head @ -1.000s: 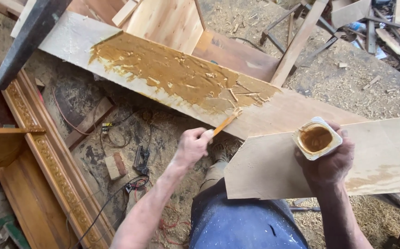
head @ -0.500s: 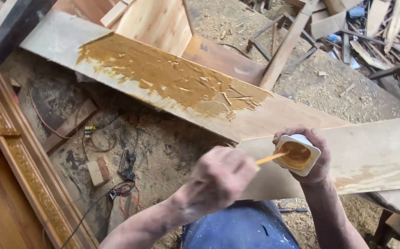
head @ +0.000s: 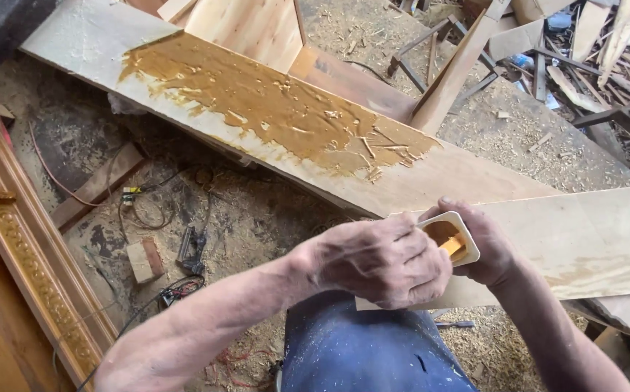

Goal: Mixing wood filler in a small container and applying it to a wooden board using a small stick

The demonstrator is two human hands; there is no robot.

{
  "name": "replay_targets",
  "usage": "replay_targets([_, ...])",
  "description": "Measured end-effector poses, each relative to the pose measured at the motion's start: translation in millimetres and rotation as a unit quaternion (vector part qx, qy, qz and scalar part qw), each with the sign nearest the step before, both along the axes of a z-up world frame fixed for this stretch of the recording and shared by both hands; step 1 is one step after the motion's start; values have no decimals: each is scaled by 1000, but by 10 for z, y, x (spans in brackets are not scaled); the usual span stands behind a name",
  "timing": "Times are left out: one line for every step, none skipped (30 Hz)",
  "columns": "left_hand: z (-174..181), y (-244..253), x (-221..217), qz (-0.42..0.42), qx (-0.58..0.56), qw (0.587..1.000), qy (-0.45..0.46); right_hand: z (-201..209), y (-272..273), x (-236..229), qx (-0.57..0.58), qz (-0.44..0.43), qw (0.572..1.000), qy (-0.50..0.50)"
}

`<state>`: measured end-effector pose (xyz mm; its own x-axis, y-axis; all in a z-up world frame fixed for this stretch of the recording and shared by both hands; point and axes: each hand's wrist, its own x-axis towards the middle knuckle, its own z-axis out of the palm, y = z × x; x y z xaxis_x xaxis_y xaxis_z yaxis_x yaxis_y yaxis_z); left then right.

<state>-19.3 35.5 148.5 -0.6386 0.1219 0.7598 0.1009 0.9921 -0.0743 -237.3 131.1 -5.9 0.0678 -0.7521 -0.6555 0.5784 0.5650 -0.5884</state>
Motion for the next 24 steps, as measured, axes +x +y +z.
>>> replay_targets([87, -55, 26, -10, -25, 999, -30, -59, -7, -15, 16, 28, 999, 14])
replay_targets([178, -109, 52, -20, -49, 997, -61, -114, -14, -29, 32, 55, 998, 28])
replay_targets([126, -141, 64, -19, -50, 997, -59, 17, -28, 10, 32, 56, 997, 29])
replay_targets([76, -175, 71, -20, -83, 994, -73, 149, -41, 45, 34, 69, 996, 43])
replay_targets([25, -210, 81, -21, -116, 989, -88, 274, -62, 86, 35, 84, 994, 55])
replay_targets([-9, -223, 127, -19, -117, 989, -88, 359, -96, 102, 34, 85, 994, 55])
replay_targets([-45, -237, 160, -17, -119, 987, -103, 443, -107, 117, 21, 84, 994, 73])
replay_targets([-83, -251, 186, -15, -122, 986, -117, 525, -119, 124, 9, 82, 992, 91])
replay_targets([-86, -237, 206, -19, -122, 986, -116, 584, -125, 124, 9, 78, 993, 91])
replay_targets([-90, -223, 228, -11, -101, 988, -119, 641, -132, 126, -9, 76, 990, 118])
replay_targets([-93, -208, 258, 0, -79, 989, -122, 698, -150, 129, -28, 77, 986, 146])
replay_targets([-153, -178, 243, -1, -79, 989, -122, 729, -153, 144, -28, 76, 986, 146])
replay_targets([-215, -141, 238, 9, -43, 994, -102, 756, -159, 165, -38, 58, 983, 172])
replay_targets([-276, -104, 236, 19, -7, 996, -81, 783, -165, 190, -47, 39, 978, 198])
replay_targets([-308, -71, 239, 20, -7, 996, -82, 787, -176, 200, -47, 41, 978, 197])
replay_targets([-339, -38, 242, 41, 25, 996, -75, 792, -187, 212, -57, 17, 977, 207])
replay_targets([-367, -10, 246, 62, 56, 994, -68, 799, -207, 223, -68, -5, 974, 217])
replay_targets([-384, 17, 251, 64, 55, 994, -68, 751, -198, 200, -69, -3, 974, 216])
replay_targets([-402, 44, 250, 78, 99, 990, -63, 704, -183, 175, -87, -14, 970, 225])
replay_targets([-419, 70, 250, 92, 142, 984, -58, 657, -167, 149, -106, -24, 966, 234])
replay_targets([-538, 134, 224, 94, 141, 984, -57, 574, -155, 113, -107, -22, 966, 233])
replay_targets([-657, 196, 198, 97, 207, 973, -35, 493, -144, 77, -125, -41, 964, 231])
replay_targets([-775, 255, 172, 99, 272, 957, -12, 409, -132, 43, -143, -60, 961, 227])
replay_targets([-721, 322, 162, 100, 271, 957, -12, 460, -107, 40, -144, -59, 961, 226])
